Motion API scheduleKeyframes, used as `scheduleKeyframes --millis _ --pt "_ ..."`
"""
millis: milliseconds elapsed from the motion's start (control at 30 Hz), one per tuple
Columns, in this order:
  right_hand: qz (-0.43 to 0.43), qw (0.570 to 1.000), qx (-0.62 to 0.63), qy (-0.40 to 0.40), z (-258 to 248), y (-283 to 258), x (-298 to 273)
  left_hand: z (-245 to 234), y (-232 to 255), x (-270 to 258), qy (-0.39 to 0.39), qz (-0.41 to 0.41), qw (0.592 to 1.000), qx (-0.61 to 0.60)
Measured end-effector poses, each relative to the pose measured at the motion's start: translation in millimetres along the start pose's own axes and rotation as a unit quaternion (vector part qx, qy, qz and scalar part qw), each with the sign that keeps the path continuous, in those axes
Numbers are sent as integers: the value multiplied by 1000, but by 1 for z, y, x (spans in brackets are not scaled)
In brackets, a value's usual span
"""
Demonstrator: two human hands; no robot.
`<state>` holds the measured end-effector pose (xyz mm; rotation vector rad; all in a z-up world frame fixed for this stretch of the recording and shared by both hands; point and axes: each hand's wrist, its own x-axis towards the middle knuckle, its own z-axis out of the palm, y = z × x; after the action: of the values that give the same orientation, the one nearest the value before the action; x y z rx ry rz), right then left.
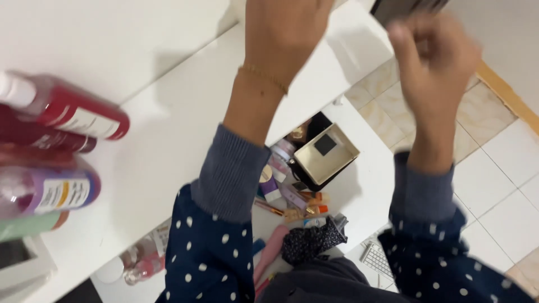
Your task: Organizing various cosmetics, lotions, and personal care items on a desk and in plastic drawers.
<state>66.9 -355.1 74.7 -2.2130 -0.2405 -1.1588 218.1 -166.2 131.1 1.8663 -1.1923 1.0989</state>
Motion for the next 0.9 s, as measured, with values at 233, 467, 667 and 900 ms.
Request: scheduleKeyframes --millis 233,467,667,900 --pt "291 953 72 -51 66 -63 -210 -178 94 -76 -76 -132 987 -46" --pt "394 887 98 -220 73 -137 -298 -252 165 -276 -169 -533 829 -33" --pt "323 847 -44 -421 86 -132 -311 -263 210 -367 -263 -563 783 11" --pt "427 724 -110 -531 57 -168 -341 -218 216 -434 -397 -436 804 -78"
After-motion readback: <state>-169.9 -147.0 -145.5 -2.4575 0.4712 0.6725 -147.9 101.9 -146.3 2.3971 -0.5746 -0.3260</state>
